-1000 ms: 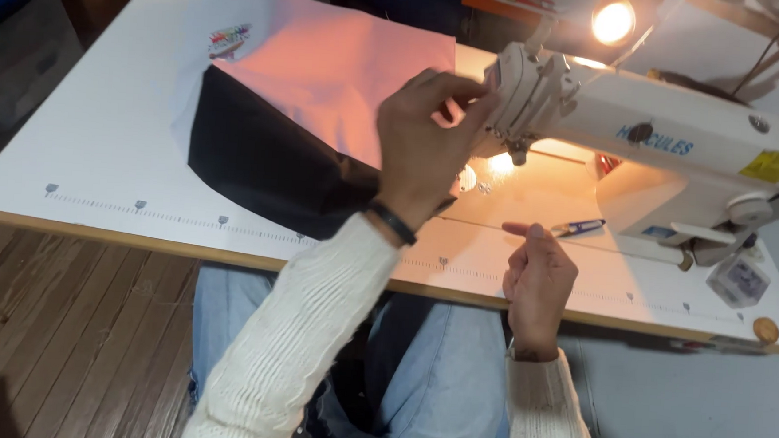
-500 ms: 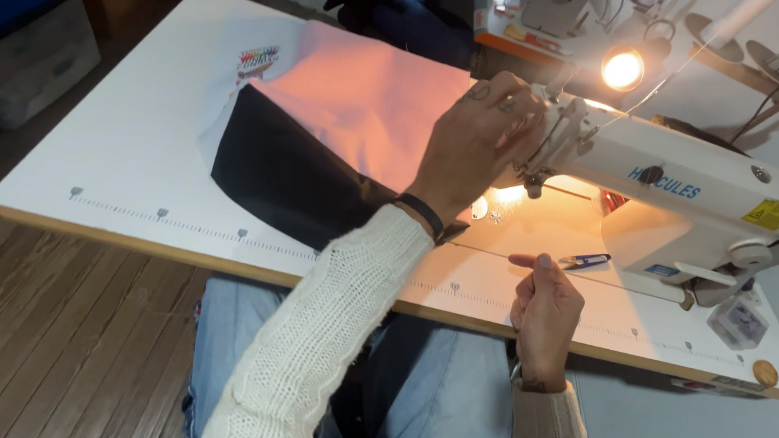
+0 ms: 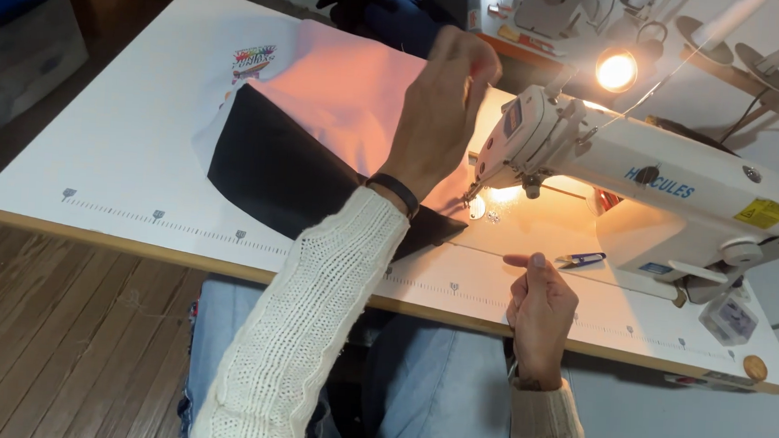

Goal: Sewing leather panels together using an industrial sewing machine to create a bag.

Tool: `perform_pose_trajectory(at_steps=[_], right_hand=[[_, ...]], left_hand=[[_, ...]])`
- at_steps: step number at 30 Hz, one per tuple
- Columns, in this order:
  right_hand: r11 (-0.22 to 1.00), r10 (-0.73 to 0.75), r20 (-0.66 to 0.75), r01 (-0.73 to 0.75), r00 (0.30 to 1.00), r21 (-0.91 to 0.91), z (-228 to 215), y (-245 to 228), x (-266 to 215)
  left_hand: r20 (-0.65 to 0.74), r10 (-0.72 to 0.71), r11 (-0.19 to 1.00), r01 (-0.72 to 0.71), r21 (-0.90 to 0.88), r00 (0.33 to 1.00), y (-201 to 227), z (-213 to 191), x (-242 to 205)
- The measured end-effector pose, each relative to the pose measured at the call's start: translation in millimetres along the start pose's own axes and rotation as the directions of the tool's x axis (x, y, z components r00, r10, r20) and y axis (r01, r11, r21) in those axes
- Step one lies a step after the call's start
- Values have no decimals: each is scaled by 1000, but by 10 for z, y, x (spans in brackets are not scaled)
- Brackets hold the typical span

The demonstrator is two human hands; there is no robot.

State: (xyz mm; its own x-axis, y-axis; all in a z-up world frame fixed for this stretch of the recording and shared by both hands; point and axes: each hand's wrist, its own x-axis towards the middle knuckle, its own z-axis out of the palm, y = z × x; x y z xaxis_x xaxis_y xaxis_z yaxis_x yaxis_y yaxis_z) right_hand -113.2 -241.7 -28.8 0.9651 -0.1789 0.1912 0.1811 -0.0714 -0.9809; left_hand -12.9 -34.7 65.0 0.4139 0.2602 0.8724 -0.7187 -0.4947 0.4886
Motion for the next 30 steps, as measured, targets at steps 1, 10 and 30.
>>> perform_pose_trajectory(at_steps=[1, 10, 30], right_hand=[[1000, -1, 9, 1, 1000, 11, -3, 15, 9], [982, -157, 13, 158, 988, -109, -51, 257, 98], [1000, 16, 1, -16, 1000, -24, 10, 27, 20]], left_hand=[[59, -1, 998, 5, -58, 998, -8, 31, -31], [149, 279, 847, -317, 427, 948, -210, 625, -200], [209, -358, 169, 284, -944, 910, -143, -164, -467]])
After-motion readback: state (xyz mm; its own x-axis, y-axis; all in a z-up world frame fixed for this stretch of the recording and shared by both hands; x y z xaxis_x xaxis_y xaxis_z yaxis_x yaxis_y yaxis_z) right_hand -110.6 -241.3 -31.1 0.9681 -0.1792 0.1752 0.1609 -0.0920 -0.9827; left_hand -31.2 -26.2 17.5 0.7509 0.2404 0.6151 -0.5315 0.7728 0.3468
